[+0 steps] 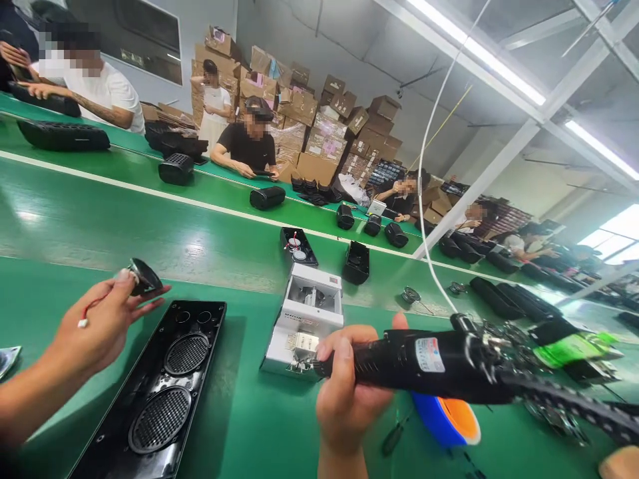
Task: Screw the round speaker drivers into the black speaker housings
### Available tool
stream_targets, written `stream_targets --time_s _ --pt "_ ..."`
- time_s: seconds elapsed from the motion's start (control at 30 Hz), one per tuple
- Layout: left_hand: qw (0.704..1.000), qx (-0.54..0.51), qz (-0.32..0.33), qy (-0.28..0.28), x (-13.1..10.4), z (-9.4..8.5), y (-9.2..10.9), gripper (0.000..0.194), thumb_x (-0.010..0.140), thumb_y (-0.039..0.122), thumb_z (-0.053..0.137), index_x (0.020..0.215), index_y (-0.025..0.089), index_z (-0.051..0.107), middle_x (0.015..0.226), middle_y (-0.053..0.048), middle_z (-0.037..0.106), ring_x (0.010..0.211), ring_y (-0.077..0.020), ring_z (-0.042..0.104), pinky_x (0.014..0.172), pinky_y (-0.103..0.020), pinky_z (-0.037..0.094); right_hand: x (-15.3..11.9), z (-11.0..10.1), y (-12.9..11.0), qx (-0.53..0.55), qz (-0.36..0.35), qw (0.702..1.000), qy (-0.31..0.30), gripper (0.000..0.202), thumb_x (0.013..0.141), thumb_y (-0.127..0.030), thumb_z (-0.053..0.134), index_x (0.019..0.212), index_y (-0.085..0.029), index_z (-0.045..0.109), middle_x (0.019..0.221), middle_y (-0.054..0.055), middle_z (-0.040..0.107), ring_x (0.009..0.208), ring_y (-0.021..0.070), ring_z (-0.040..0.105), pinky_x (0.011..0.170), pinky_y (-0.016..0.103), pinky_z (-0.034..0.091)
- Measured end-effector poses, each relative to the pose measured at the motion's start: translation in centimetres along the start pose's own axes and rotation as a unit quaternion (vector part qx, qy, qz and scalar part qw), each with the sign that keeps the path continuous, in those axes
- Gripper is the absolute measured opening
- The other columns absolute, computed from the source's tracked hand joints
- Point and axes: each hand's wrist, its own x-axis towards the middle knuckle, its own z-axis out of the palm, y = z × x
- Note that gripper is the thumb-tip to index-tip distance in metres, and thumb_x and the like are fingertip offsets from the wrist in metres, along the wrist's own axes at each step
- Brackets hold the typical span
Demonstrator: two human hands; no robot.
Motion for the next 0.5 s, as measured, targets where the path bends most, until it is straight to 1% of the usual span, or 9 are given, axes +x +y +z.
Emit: stream_targets --time_s 0.07,0.1,0.17,0.23,0.27,0.3,0.37,0.43,0.5 --pt "0.997 -0.055 -0.025 0.039 -1.5 1.1 0.1 0.041 0.115 0.072 0.051 0.112 0.037 0.073 0.11 0.022 0.087 0.115 -0.0187 0.088 0.105 -0.049 0.065 0.0 0.3 0.3 -0.002 -0.009 1.0 -0.011 0.08 0.11 -0.022 0.072 0.179 -0.03 0.033 0.081 -0.01 0.063 0.062 0.0183 0.059 0.069 0.035 0.058" --pt "0.995 -0.079 -0.037 0.056 -1.7 1.5 0.2 0.042 0.112 0.074 0.057 0.107 0.035 0.072 0.107 0.022 0.086 0.112 -0.018 0.089 0.108 -0.049 0.065 0.0 0.4 0.4 -0.001 -0.011 1.0 -0.016 0.08 0.11 -0.022 0.072 0.179 -0.029 0.032 0.081 -0.011 0.063 0.061 0.0183 0.059 0.069 0.035 0.057" --pt "0.99 -0.107 -0.049 0.073 -1.1 2.1 0.7 0.048 0.107 0.076 0.064 0.099 0.029 0.069 0.101 0.02 0.083 0.108 -0.0168 0.089 0.113 -0.047 0.063 0.1 0.6 0.5 0.001 -0.012 0.999 -0.03 0.078 0.11 -0.022 0.071 0.178 -0.028 0.033 0.08 -0.011 0.063 0.061 0.0181 0.059 0.068 0.034 0.056" --pt "0.988 -0.117 -0.059 0.079 0.3 2.5 1.3 0.05 0.106 0.076 0.069 0.1 0.026 0.068 0.101 0.014 0.082 0.103 -0.0168 0.089 0.114 -0.045 0.064 0.2 0.7 0.7 0.004 -0.014 0.999 -0.047 0.072 0.111 -0.021 0.071 0.174 -0.027 0.037 0.08 -0.011 0.064 0.06 0.0175 0.059 0.067 0.034 0.056" --pt "0.988 -0.115 -0.066 0.077 1.0 2.7 1.5 0.051 0.106 0.075 0.073 0.103 0.025 0.068 0.101 0.009 0.081 0.098 -0.0175 0.088 0.11 -0.045 0.066 0.2 0.8 0.9 0.006 -0.014 0.998 -0.057 0.068 0.111 -0.021 0.072 0.171 -0.027 0.04 0.08 -0.011 0.065 0.06 0.017 0.059 0.067 0.033 0.056" --pt "0.988 -0.111 -0.076 0.07 1.6 2.8 1.6 0.051 0.106 0.074 0.075 0.109 0.023 0.068 0.101 0.005 0.081 0.091 -0.0185 0.087 0.103 -0.045 0.069 0.1 0.8 1.1 0.009 -0.013 0.998 -0.068 0.064 0.111 -0.02 0.072 0.168 -0.027 0.043 0.08 -0.011 0.065 0.059 0.0165 0.059 0.067 0.033 0.056" --pt "0.989 -0.1 -0.102 0.047 1.9 3.3 1.6 0.055 0.106 0.075 0.076 0.116 0.021 0.067 0.095 0.0 0.079 0.079 -0.0204 0.082 0.081 -0.041 0.071 0.0 0.8 1.4 0.012 -0.004 0.996 -0.09 0.058 0.11 -0.019 0.072 0.162 -0.027 0.047 0.08 -0.011 0.064 0.059 0.0157 0.059 0.066 0.032 0.055" --pt "0.988 -0.092 -0.12 0.028 1.0 3.9 1.3 0.059 0.106 0.079 0.073 0.117 0.022 0.064 0.088 0.0 0.074 0.073 -0.0208 0.078 0.066 -0.035 0.065 -0.2 0.7 1.6 0.011 0.006 0.995 -0.104 0.054 0.109 -0.018 0.072 0.157 -0.028 0.051 0.082 -0.01 0.065 0.06 0.0149 0.059 0.067 0.032 0.055" --pt "0.988 -0.088 -0.124 0.013 -0.6 4.5 0.9 0.063 0.106 0.084 0.068 0.12 0.023 0.061 0.086 0.001 0.072 0.073 -0.0215 0.077 0.063 -0.033 0.062 -0.5 0.6 1.5 0.003 0.017 0.994 -0.109 0.045 0.108 -0.018 0.073 0.148 -0.029 0.056 0.083 -0.01 0.066 0.062 0.0143 0.061 0.069 0.031 0.055"
